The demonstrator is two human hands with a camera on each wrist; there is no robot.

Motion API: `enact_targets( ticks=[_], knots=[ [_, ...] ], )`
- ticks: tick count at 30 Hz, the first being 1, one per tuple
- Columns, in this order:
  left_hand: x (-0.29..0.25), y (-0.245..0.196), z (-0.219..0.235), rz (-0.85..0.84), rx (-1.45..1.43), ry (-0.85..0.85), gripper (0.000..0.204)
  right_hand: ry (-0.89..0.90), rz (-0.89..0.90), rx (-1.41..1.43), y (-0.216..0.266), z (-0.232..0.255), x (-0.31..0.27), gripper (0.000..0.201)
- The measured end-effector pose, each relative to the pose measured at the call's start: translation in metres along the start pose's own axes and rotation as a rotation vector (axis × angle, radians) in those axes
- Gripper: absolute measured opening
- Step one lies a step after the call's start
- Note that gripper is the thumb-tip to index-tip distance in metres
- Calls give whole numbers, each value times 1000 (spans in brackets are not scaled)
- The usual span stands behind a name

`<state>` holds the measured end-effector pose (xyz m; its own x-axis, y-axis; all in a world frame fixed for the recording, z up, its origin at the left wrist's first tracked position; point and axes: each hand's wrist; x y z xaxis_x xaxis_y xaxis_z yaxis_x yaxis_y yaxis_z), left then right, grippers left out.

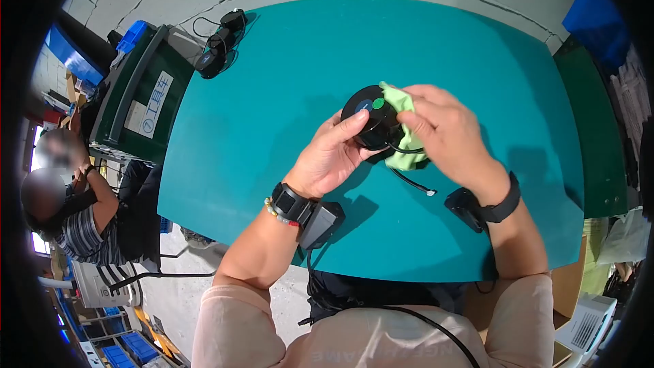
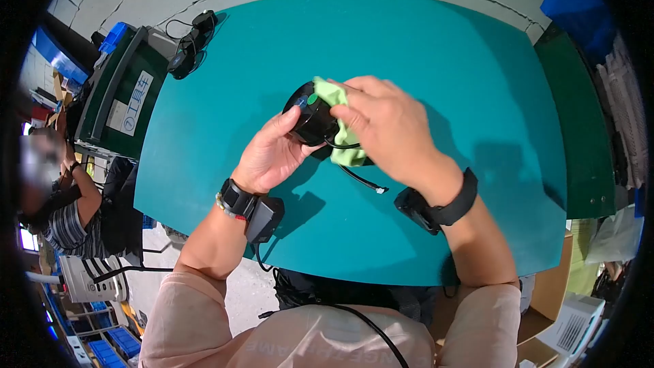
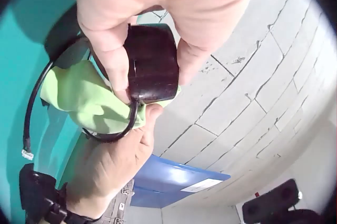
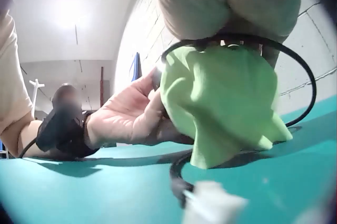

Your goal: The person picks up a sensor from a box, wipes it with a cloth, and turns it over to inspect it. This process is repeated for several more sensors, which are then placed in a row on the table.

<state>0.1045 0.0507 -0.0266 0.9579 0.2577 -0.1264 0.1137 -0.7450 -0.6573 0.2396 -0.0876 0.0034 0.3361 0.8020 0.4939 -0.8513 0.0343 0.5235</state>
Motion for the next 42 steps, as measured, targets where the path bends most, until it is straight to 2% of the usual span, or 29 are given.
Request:
enact_targets(
  ticks=[1, 3, 4, 6, 9, 11, 12, 14, 15, 17, 18, 20, 21, 23, 27, 29, 30, 32, 33, 35, 36, 38, 39, 41, 42],
  knots=[
    [0, -3, 0, -18, -21, 24, 37, -1, 3, 3, -5, 6, 2, 21],
    [-2, -9, 1, -22, -92, 65, 39, -61, -141, 55, -14, 24, 7, 19],
    [-2, -11, 1, -26, -88, 64, 39, -161, -215, 169, -15, 33, 9, 20],
    [0, -12, 1, -99, -73, 2, 39, -201, -150, 105, -27, 53, 13, 18],
    [2, -10, 3, -142, -67, -101, 38, -235, -166, -60, -46, 70, 12, 16],
    [4, -10, 4, -158, -79, -115, 38, -199, -290, -388, -59, 72, 6, 19],
    [5, -10, 6, -171, -89, -127, 37, -196, -293, -386, -66, 72, 1, 19],
    [5, -8, 9, -174, -99, -127, 36, -14, -244, -800, -72, 68, -5, 25],
    [5, -9, 11, -184, -105, -126, 36, -17, -236, -793, -68, 66, -5, 25],
    [6, -8, 14, -215, -88, -103, 35, 1, 50, -684, -50, 61, -1, 27],
    [7, -7, 15, -233, -77, -72, 35, -4, 67, -672, -36, 58, 3, 27],
    [6, -8, 14, -214, -81, -93, 36, 249, -66, -289, -13, 53, 6, 25],
    [6, -10, 13, -211, -68, -109, 34, 246, -54, -281, -11, 50, 4, 25],
    [5, -9, 13, -204, -63, -129, 32, 567, -200, -247, -11, 42, -4, 21],
    [10, -15, 17, -255, -188, -178, 22, 563, -314, -364, -21, 34, -4, 16],
    [8, -18, 17, -262, -252, -201, 19, 316, 38, -479, -19, 36, -5, 14],
    [7, -19, 15, -253, -270, -207, 18, 315, 46, -475, -14, 39, -1, 14],
    [5, -21, 12, -250, -286, -215, 18, 16, 169, -650, 0, 49, 9, 13],
    [4, -21, 11, -225, -304, -213, 19, 14, 174, -647, 2, 54, 11, 13],
    [5, -18, 11, -183, -316, -238, 25, -139, 115, -769, 0, 63, 9, 12],
    [5, -17, 12, -184, -315, -239, 25, -139, 115, -767, -6, 66, 8, 12],
    [5, -16, 14, -122, -286, -240, 33, -193, -108, -613, -18, 72, 5, 18],
    [5, -16, 14, -121, -286, -240, 33, -194, -110, -613, -18, 72, 6, 18],
    [6, -15, 15, -136, -204, -241, 42, -241, -95, -258, -15, 75, 9, 28],
    [6, -14, 15, -129, -212, -237, 42, -237, -100, -266, -15, 74, 10, 28]
  ],
)
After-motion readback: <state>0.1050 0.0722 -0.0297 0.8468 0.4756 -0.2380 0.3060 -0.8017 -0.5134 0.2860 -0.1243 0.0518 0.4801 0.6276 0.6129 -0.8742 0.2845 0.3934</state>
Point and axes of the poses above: each hand's wrist, its own x-axis towards the middle knuckle, its own z-axis out of the back of the hand, y = z × x
